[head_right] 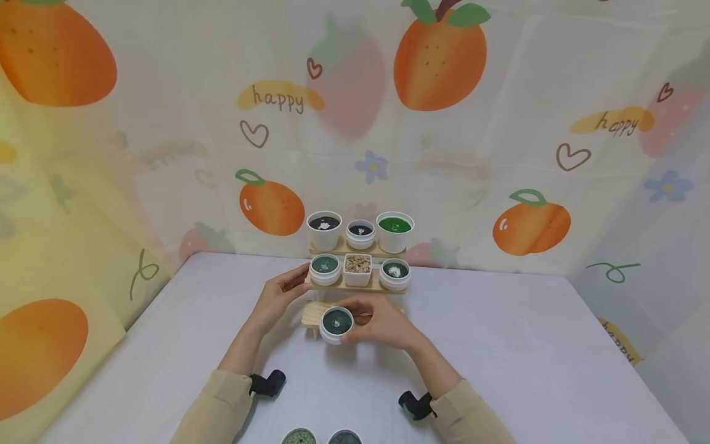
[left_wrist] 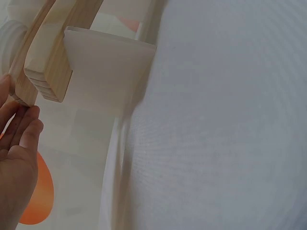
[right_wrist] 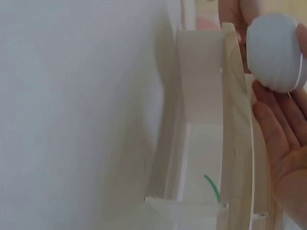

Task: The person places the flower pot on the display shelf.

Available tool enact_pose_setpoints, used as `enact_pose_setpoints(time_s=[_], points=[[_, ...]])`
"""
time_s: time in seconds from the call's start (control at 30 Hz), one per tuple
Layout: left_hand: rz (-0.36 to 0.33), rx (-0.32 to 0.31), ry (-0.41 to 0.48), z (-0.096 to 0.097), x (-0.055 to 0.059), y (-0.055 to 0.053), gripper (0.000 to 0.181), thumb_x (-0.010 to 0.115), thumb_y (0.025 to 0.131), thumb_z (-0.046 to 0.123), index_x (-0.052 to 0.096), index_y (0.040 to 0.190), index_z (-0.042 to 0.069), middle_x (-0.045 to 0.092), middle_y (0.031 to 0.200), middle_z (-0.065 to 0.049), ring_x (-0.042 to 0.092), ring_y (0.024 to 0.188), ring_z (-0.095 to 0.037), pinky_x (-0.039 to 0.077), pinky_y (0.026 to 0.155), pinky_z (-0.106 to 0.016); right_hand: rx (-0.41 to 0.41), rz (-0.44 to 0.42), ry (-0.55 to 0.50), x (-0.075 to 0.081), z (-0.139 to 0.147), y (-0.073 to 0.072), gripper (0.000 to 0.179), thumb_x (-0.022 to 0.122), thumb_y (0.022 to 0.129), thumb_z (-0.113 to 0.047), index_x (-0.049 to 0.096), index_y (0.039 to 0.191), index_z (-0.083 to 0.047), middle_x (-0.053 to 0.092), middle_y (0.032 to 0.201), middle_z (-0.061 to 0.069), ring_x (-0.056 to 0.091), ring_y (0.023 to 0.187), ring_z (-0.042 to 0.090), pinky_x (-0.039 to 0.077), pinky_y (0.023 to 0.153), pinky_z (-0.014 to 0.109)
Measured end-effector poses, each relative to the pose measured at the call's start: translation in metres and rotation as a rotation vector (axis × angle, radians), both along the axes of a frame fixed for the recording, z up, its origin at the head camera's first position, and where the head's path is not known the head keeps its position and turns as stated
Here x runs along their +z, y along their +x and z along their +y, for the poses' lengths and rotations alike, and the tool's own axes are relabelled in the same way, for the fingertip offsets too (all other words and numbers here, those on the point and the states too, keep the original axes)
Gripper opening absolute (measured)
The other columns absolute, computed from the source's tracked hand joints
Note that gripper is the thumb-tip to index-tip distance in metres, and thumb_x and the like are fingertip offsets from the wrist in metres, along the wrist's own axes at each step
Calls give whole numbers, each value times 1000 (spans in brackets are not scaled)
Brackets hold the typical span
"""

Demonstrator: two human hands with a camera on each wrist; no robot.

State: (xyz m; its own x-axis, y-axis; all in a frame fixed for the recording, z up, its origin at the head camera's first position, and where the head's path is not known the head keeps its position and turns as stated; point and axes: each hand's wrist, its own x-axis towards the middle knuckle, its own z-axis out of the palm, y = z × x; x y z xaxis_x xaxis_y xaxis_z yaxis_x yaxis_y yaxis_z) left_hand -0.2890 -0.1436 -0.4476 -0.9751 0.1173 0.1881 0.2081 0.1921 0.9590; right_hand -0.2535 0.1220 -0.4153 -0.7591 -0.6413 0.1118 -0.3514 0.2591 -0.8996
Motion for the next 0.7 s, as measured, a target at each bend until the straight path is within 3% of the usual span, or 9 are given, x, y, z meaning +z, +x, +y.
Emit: enact_pose_setpoints(time_s=[0.23,0.43,0.5,0.7], points=[[-11,-2,7,1,5,3,51,68,94,17,53,142,9,54,148,-9,51,138,-29,44,116,-42,-153,41,-8,-3,-13,0,57,87,72,-19,67,125,-10,71,122,11,70,112,24,58,99,35],[-43,-3,5,2,10,6,52,66,95,13,51,144,6,51,150,-12,48,141,-32,41,118,-44,-212,50,-43,-6,-24,1,57,87,73,-19,67,125,-8,72,122,13,69,112,27,57,99,31],[-34,1,2,1,3,2,52,67,94,17,52,143,9,52,150,-9,49,140,-30,41,118,-43,-229,52,-55,-7,-28,1,57,87,73,-18,67,125,-7,72,121,14,69,112,27,58,99,32],[-22,-2,3,1,1,1,52,67,94,18,52,143,11,52,150,-8,50,140,-29,41,118,-43,-295,32,-88,-9,-38,4,56,88,71,-17,68,123,-7,72,119,14,70,110,25,59,96,30]])
